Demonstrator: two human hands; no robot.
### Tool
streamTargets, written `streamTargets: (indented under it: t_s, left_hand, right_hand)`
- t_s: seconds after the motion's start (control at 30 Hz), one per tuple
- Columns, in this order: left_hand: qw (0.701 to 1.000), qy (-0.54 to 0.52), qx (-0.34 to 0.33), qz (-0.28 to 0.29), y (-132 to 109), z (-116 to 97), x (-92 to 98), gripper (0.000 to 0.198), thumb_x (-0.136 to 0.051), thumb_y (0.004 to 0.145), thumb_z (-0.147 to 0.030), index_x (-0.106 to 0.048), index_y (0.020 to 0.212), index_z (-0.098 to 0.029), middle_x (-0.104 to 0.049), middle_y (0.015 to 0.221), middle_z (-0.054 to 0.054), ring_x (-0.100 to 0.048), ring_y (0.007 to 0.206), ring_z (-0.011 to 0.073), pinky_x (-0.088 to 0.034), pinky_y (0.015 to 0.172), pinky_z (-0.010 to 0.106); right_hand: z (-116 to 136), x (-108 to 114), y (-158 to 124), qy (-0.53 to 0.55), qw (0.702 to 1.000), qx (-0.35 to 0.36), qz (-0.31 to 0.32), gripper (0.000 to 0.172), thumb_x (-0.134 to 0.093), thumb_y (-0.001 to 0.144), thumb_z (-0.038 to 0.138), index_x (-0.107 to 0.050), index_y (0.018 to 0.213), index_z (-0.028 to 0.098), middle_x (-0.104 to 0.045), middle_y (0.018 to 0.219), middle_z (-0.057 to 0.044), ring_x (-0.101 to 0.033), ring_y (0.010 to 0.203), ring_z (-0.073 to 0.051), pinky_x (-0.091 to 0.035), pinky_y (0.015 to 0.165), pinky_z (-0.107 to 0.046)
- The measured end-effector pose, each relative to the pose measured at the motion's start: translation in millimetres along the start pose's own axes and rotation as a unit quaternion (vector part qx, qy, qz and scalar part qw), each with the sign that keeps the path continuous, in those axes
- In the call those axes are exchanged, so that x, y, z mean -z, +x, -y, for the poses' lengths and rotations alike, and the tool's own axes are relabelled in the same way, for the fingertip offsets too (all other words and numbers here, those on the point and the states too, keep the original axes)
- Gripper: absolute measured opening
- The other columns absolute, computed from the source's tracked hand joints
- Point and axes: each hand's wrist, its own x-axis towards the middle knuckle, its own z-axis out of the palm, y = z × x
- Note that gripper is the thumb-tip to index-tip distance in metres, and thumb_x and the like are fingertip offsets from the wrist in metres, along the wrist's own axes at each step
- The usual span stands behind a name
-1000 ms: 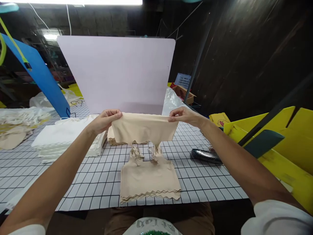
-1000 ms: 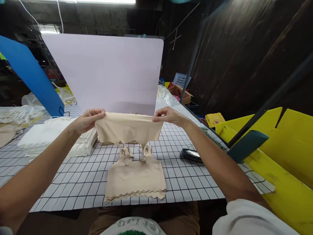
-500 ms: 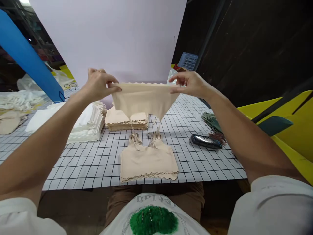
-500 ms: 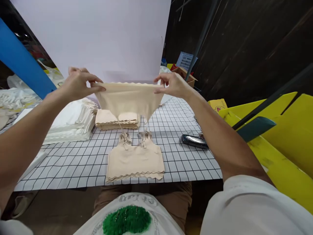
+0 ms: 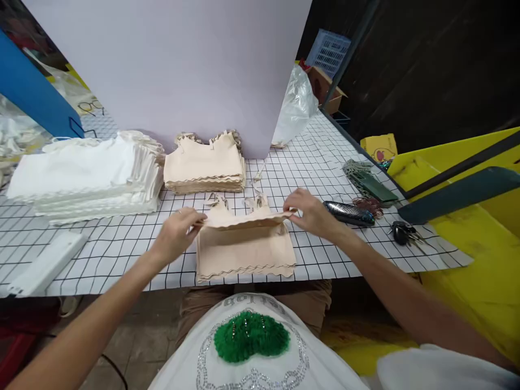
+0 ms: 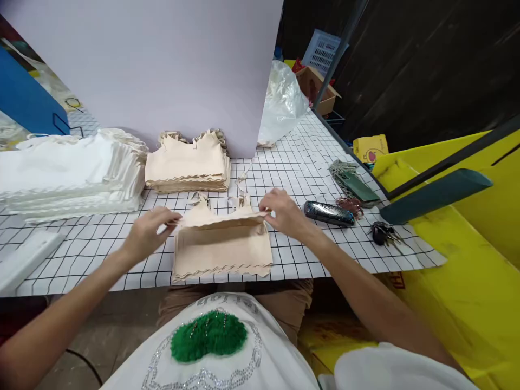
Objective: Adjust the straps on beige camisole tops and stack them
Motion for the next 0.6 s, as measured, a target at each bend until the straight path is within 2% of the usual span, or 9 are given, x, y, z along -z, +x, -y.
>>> streamTargets:
  t_s: [0.07, 0.17, 0.4, 0.5, 0.57, 0.6]
  left_hand:
    - [1.0, 0.003, -0.021, -0.006, -25, -3, -22.2, 0.026, -0.048, 0.091, -0.008, -0.068, 0.104, -0.019, -0.065, 0.086, 0.007, -0.062, 0.08, 0.0195, -0.052, 0.068, 0.03]
    - [0.999, 0.002, -0.045, -0.02, -46, -10, -33.1, 0.034, -0.047, 0.088, -0.001, -0.068, 0.107, -0.019, -0.061, 0.085, 0.007, -0.058, 0.079, 0.0187, -0.051, 0.067, 0.029]
    - [0.998, -0.008, -0.067, -0.003, -66, -26, -26.4, 0.046, -0.043, 0.085, 0.004, -0.067, 0.115, -0.022, -0.059, 0.09, 0.007, -0.055, 0.083, 0.0209, -0.051, 0.072, 0.035]
    - [0.997, 0.012, -0.068, 0.029, -72, -31, -24.4, 0.044, -0.045, 0.085, 0.003, -0.068, 0.114, -0.021, -0.06, 0.09, 0.008, -0.055, 0.084, 0.0222, -0.051, 0.073, 0.036]
    - [0.996, 0.024, -0.05, 0.073, -76, -35, -22.4, 0.043, -0.046, 0.087, 0.0, -0.069, 0.116, -0.022, -0.064, 0.097, 0.01, -0.058, 0.091, 0.0247, -0.053, 0.077, 0.04]
    - [0.994, 0.023, -0.037, 0.096, -78, -36, -21.2, 0.045, -0.045, 0.088, -0.001, -0.069, 0.12, -0.023, -0.066, 0.105, 0.012, -0.059, 0.098, 0.0266, -0.053, 0.082, 0.043]
  right_hand:
    - [-1, -21, -22, 0.004, 1.0, 0.0, 0.002, 0.015, -0.055, 0.089, 0.012, -0.064, 0.079, 0.019, -0.065, 0.077, -0.006, -0.054, 0.082, -0.023, -0.044, 0.075, -0.04]
    - [6, -31, -43, 0.006, 1.0, 0.011, -0.021, 0.018, -0.052, 0.087, 0.009, -0.066, 0.085, 0.02, -0.066, 0.08, -0.006, -0.053, 0.084, -0.023, -0.044, 0.078, -0.041]
    - [23, -36, -70, 0.005, 0.999, 0.033, -0.042, 0.026, -0.047, 0.087, 0.004, -0.067, 0.089, 0.021, -0.068, 0.083, -0.006, -0.054, 0.087, -0.023, -0.046, 0.082, -0.043]
    - [25, -41, -79, 0.004, 0.999, 0.037, -0.018, 0.023, -0.05, 0.09, 0.008, -0.069, 0.086, 0.02, -0.069, 0.084, -0.007, -0.057, 0.089, -0.024, -0.048, 0.083, -0.043]
    - [28, -44, -85, -0.016, 0.999, 0.035, 0.01, 0.018, -0.054, 0.095, 0.019, -0.072, 0.093, 0.019, -0.072, 0.096, -0.01, -0.061, 0.097, -0.026, -0.047, 0.092, -0.049]
    - [30, -46, -88, -0.033, 0.999, 0.032, 0.025, 0.02, -0.055, 0.097, 0.026, -0.072, 0.104, 0.019, -0.072, 0.109, -0.013, -0.062, 0.106, -0.028, -0.043, 0.1, -0.055]
